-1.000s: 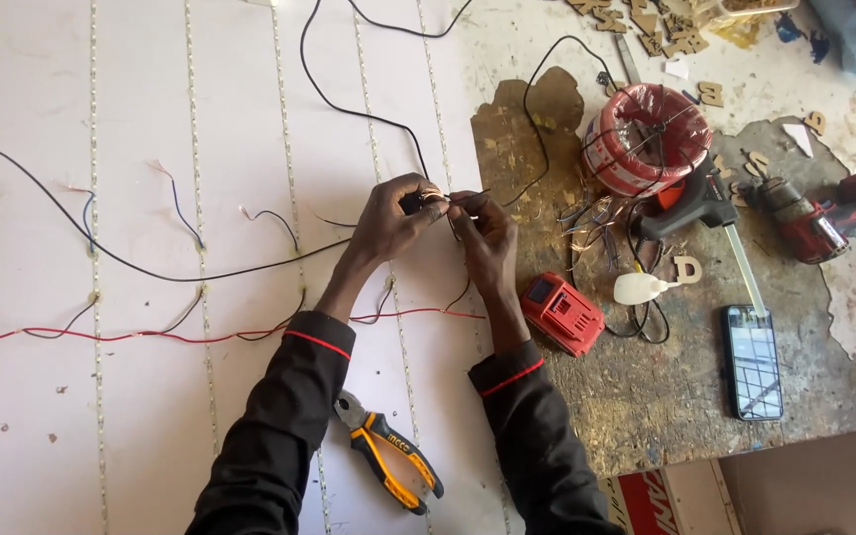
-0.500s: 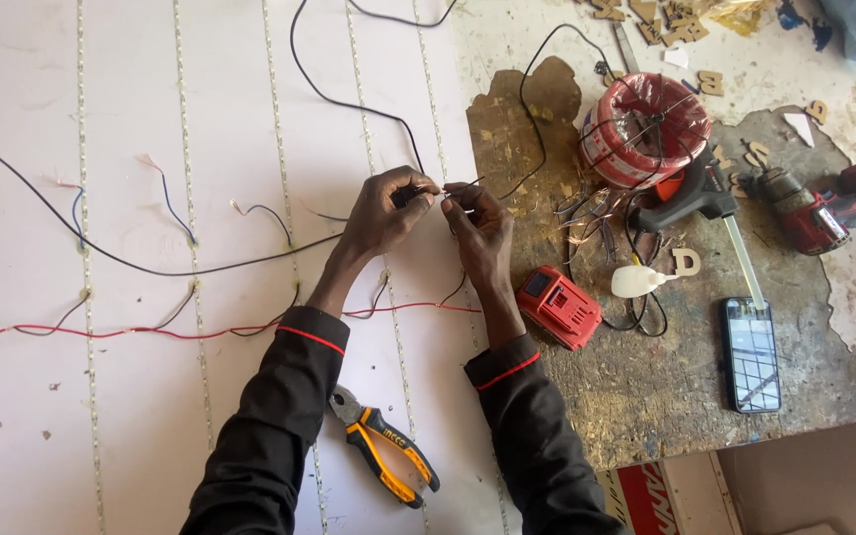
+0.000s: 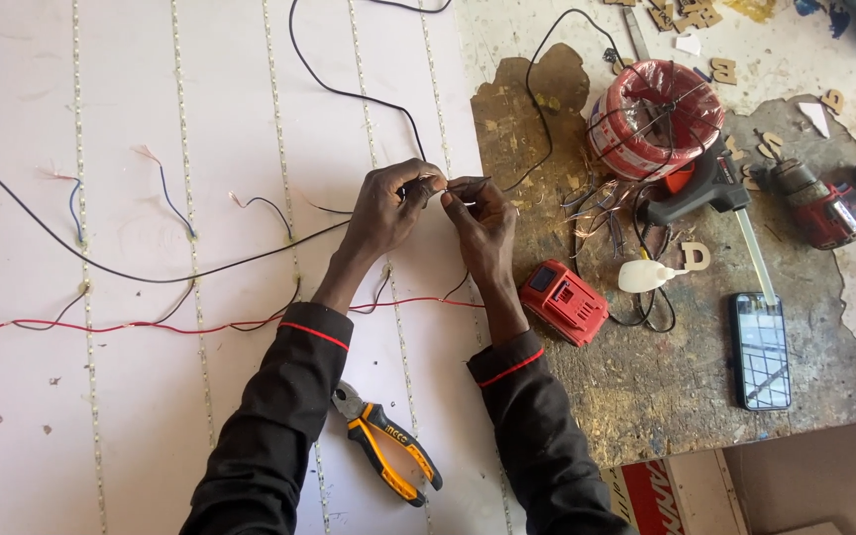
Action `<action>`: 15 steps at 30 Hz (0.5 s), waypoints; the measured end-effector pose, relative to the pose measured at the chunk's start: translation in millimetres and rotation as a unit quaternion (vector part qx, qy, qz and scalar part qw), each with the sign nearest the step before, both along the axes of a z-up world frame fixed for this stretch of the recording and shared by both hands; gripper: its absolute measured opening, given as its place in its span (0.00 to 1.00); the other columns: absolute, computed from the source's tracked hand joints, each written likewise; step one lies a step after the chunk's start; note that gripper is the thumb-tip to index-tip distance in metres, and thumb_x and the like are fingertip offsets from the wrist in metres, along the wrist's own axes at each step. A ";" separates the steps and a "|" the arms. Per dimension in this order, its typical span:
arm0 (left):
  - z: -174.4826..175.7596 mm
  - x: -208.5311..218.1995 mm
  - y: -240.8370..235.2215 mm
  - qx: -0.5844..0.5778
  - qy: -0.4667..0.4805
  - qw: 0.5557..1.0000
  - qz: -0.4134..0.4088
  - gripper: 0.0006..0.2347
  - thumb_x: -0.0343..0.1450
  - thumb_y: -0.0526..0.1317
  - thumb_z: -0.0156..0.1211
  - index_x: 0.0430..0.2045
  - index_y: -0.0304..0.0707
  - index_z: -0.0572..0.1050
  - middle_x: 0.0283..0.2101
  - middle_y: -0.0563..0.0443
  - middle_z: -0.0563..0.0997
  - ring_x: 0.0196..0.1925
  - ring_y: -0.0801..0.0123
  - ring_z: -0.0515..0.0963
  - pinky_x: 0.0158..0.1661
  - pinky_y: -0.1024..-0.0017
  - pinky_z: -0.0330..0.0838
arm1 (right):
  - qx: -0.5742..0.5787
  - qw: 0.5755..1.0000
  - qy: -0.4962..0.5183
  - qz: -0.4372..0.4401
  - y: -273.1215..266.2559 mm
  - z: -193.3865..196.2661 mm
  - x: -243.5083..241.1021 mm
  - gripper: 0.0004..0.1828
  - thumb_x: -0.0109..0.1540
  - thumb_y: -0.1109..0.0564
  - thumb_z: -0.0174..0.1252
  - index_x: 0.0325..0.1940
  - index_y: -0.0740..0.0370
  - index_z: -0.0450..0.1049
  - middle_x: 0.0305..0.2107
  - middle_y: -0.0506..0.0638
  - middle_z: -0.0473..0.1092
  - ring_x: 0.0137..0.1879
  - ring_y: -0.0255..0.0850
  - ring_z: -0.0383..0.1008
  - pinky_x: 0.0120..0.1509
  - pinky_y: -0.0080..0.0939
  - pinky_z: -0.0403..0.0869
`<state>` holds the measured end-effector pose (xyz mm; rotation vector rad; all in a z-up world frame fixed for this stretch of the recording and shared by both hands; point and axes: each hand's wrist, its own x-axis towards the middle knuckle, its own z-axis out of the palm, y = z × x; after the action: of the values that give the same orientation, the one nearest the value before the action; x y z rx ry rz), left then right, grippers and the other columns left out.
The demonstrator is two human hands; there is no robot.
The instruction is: Connecting power wires to multiple LED strips on a sign board by stripping insulation and twisting wires.
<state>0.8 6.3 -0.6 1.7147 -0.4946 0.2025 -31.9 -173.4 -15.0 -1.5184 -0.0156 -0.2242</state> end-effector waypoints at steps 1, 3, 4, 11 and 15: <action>1.0 -1.0 -1.1 0.000 0.000 1.000 0.000 0.05 0.83 0.38 0.65 0.44 0.42 0.87 0.24 0.46 0.80 0.30 0.65 0.82 0.36 0.63 0.80 | 0.000 1.000 0.000 0.000 -0.2 0.2 -0.7 0.11 0.68 0.56 0.77 0.48 0.63 0.85 0.34 0.49 0.80 0.39 0.29 0.78 0.41 0.26 0.76; 2.6 -3.0 -4.2 0.030 -0.044 0.998 0.024 0.05 0.84 0.39 0.64 0.42 0.42 0.86 0.25 0.40 0.83 0.29 0.51 0.87 0.35 0.58 0.82 | 0.005 1.000 0.000 0.002 -1.6 0.6 -1.9 0.12 0.67 0.56 0.78 0.50 0.63 0.85 0.35 0.49 0.80 0.39 0.29 0.78 0.41 0.27 0.76; 3.8 -2.8 -4.8 0.029 -0.044 0.998 0.025 0.05 0.84 0.39 0.64 0.42 0.42 0.86 0.25 0.40 0.83 0.29 0.51 0.87 0.35 0.58 0.82 | 0.004 1.000 0.000 0.003 -1.7 2.7 -1.7 0.12 0.67 0.56 0.78 0.50 0.63 0.85 0.35 0.49 0.80 0.39 0.29 0.78 0.41 0.27 0.76; 6.0 -8.0 -7.6 0.096 -0.093 0.989 0.062 0.06 0.85 0.41 0.63 0.43 0.44 0.85 0.23 0.43 0.83 0.28 0.48 0.87 0.34 0.56 0.83 | 0.003 1.000 -0.001 0.000 -3.1 0.1 -2.1 0.11 0.69 0.55 0.76 0.50 0.64 0.85 0.34 0.48 0.79 0.39 0.28 0.76 0.42 0.26 0.75; 8.1 -12.7 -10.6 0.150 -0.091 0.981 0.085 0.08 0.86 0.44 0.58 0.41 0.47 0.83 0.19 0.46 0.81 0.24 0.49 0.87 0.33 0.57 0.83 | -0.051 0.998 -0.029 0.009 -6.4 -4.4 -3.2 0.10 0.70 0.55 0.75 0.53 0.61 0.85 0.38 0.51 0.82 0.45 0.32 0.79 0.47 0.33 0.79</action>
<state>-11.9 -4.3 7.5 2.0467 -0.5341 0.4282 -35.1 -179.7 -19.5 -1.6129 -0.0888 -0.2564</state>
